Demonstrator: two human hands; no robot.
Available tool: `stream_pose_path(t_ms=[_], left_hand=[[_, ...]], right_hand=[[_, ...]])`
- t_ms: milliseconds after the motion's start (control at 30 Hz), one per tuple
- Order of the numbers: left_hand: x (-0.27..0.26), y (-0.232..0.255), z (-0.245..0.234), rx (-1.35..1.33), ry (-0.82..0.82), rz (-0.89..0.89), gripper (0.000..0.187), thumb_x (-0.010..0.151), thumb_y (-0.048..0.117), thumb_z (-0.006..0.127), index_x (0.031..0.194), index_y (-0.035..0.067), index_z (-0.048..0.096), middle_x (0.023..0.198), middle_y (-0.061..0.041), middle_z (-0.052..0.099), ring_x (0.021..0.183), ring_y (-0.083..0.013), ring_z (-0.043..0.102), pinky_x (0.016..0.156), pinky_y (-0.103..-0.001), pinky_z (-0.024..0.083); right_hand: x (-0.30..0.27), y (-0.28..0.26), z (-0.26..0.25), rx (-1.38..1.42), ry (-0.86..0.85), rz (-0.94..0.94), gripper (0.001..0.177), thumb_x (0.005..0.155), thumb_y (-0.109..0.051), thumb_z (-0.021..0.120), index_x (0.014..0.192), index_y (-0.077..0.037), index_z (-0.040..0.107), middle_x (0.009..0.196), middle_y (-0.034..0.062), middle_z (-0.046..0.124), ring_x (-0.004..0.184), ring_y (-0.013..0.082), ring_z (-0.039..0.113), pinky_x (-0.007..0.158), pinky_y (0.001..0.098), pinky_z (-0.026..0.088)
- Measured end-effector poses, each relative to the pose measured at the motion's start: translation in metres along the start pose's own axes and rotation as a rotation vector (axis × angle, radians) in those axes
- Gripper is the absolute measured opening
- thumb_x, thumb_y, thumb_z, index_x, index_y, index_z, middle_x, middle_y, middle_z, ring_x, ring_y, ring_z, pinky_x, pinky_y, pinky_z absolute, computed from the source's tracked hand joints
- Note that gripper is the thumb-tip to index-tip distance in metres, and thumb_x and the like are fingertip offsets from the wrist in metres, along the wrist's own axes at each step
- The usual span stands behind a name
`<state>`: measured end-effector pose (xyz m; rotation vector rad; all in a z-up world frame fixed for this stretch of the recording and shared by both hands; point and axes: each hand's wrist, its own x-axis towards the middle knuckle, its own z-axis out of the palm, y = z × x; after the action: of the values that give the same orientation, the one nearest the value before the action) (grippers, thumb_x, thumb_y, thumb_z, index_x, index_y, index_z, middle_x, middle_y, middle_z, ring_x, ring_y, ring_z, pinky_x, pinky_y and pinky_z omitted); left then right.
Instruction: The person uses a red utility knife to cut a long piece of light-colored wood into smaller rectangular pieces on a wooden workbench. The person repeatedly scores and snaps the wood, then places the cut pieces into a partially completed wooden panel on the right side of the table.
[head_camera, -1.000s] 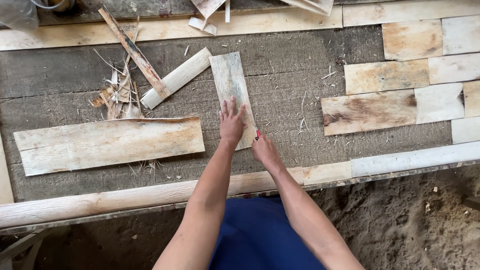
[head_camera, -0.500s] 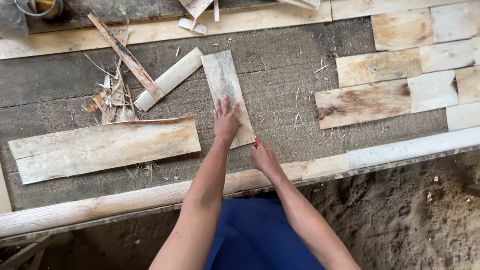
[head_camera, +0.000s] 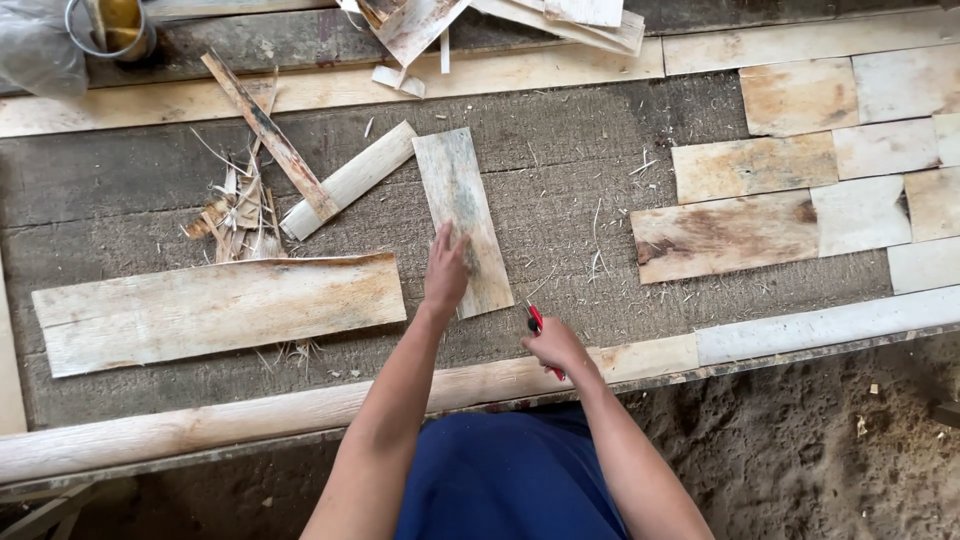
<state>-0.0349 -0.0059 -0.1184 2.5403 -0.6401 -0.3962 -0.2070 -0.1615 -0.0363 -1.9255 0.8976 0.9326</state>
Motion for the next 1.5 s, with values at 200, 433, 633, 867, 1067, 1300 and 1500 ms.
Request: stream_pose_path(t_ms=[200,433,633,867,1067,1300,1500], left_hand=[[-0.022,-0.019,0.011,-0.095,0.221,-0.016,0.049,0.085,0.001,0.074,0.129,0.011,0.055,0.119,-0.010,0.048,0.102,-0.0277,0.058,0.093,-0.040,0.050],[-0.030,-0.013,0.022,-0.394,0.119,-0.248,0.056,0.089,-0.005,0.069,0.137,0.010,0.043,0.120,-0.013,0.044,0.094,-0.0325,0.068,0.079,-0.046,0.062],[-0.030,-0.021,0.015,-0.481,0.137,-0.285,0.055,0.088,-0.011,0.067,0.134,0.004,0.043,0.114,-0.015,0.048,0.093,-0.0292,0.069,0.085,-0.041,0.062],[-0.040,-0.031,-0.021,-0.348,0.209,-0.138,0.058,0.087,-0.018,0.054,0.136,0.012,0.053,0.118,-0.011,0.051,0.107,-0.0296,0.064,0.093,-0.040,0.057],[-0.027,-0.009,-0.058,-0.124,0.346,0.117,0.035,0.092,-0.002,0.063,0.123,0.016,0.066,0.138,-0.012,0.051,0.138,-0.0298,0.046,0.118,-0.048,0.037],[0.024,0.027,-0.094,-0.333,0.523,0.357,0.016,0.099,0.006,0.061,0.098,0.020,0.069,0.103,0.000,0.070,0.116,-0.0219,0.065,0.114,-0.050,0.040],[0.054,0.035,-0.077,-0.847,0.513,0.024,0.012,0.105,0.012,0.059,0.114,0.006,0.063,0.102,-0.013,0.070,0.102,-0.0318,0.071,0.092,-0.050,0.055]], right_hand=[[0.030,-0.011,-0.006,0.211,0.164,-0.091,0.022,0.083,-0.027,0.073,0.087,-0.008,0.065,0.061,0.0107,0.069,0.045,0.0225,0.068,0.046,0.0329,0.057],[0.077,-0.016,0.016,0.317,0.247,-0.129,0.019,0.083,-0.018,0.074,0.091,-0.005,0.063,0.072,0.0115,0.073,0.053,0.0215,0.072,0.046,0.0293,0.060],[0.054,-0.032,0.012,0.424,0.159,-0.104,0.023,0.082,-0.011,0.076,0.101,-0.003,0.068,0.088,0.0155,0.077,0.054,0.0240,0.073,0.045,0.0282,0.063],[0.038,-0.023,0.009,0.794,0.064,-0.162,0.035,0.081,-0.008,0.080,0.112,0.000,0.066,0.091,0.0135,0.069,0.073,0.0243,0.074,0.042,0.0277,0.060],[0.015,-0.011,-0.021,1.064,-0.118,-0.270,0.025,0.083,-0.006,0.079,0.103,-0.008,0.065,0.072,0.0011,0.057,0.055,0.0117,0.056,0.037,0.0219,0.046],[-0.008,-0.029,-0.066,1.355,-0.026,-0.477,0.012,0.103,-0.022,0.055,0.109,-0.011,0.056,0.066,-0.0043,0.044,0.048,0.0065,0.043,0.041,0.0212,0.040],[-0.015,-0.048,-0.054,1.018,0.276,-0.388,0.022,0.085,-0.016,0.085,0.103,-0.008,0.076,0.057,0.0023,0.056,0.045,0.0103,0.053,0.037,0.0241,0.049]])
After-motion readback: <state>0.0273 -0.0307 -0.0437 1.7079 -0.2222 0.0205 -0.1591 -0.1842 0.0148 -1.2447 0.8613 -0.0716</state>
